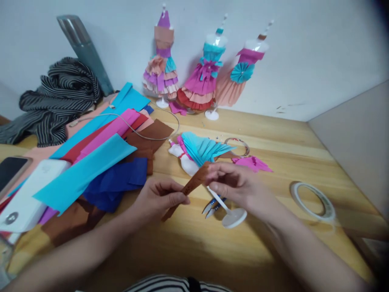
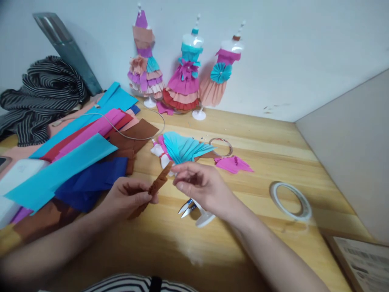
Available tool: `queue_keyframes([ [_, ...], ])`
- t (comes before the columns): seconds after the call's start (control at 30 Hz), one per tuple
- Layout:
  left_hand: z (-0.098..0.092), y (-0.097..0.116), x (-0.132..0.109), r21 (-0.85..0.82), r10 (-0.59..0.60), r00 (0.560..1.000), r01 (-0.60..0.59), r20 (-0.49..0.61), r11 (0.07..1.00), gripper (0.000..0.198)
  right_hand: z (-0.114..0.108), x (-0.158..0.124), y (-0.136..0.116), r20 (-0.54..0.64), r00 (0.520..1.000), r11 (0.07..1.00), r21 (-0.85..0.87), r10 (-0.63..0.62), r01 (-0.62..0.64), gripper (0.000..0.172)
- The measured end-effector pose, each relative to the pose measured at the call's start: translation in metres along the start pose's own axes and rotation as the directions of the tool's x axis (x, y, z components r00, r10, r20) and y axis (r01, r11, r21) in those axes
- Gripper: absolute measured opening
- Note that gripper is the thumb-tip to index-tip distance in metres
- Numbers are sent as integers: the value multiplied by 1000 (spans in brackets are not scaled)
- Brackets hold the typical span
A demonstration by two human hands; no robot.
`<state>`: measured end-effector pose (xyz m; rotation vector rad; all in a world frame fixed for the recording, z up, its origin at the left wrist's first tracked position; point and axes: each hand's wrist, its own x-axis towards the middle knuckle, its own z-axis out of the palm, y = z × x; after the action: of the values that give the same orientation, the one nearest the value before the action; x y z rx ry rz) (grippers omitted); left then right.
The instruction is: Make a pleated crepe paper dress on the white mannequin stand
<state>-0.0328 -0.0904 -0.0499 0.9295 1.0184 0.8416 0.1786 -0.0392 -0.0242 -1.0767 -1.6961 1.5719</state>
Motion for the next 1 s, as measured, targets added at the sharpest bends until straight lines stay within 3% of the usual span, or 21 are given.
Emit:
queue_keyframes([
  [0.17,0,-7,5,-340,-106,992,124,72,932,34,11,6,-6,165,985,989,131,49,-71,40],
  [0.37,0,-9,6,-470,-100,975,183,197,864,32,26,14,-17,297,955,958,274,1,-86,26],
  [0.53,1,-12,6,-516,-107,953,246,283,820,33,30,17,-14,238,971,964,262,-21,-43,28],
  [0.67,2,-15,5,-543,-111,933,293,343,787,30,30,17,-7,300,953,961,274,-47,-39,27],
  [0.77,1,-18,4,-553,-115,926,311,360,773,27,26,17,-5,242,970,958,285,-35,-37,22],
  [0.87,0,-20,4,-552,-111,923,314,369,773,24,15,16,-6,157,987,971,231,24,-60,34],
  [1.0,-1,-17,4,-533,-145,923,328,356,780,24,-2,15,-7,209,976,997,65,-57,44,49],
])
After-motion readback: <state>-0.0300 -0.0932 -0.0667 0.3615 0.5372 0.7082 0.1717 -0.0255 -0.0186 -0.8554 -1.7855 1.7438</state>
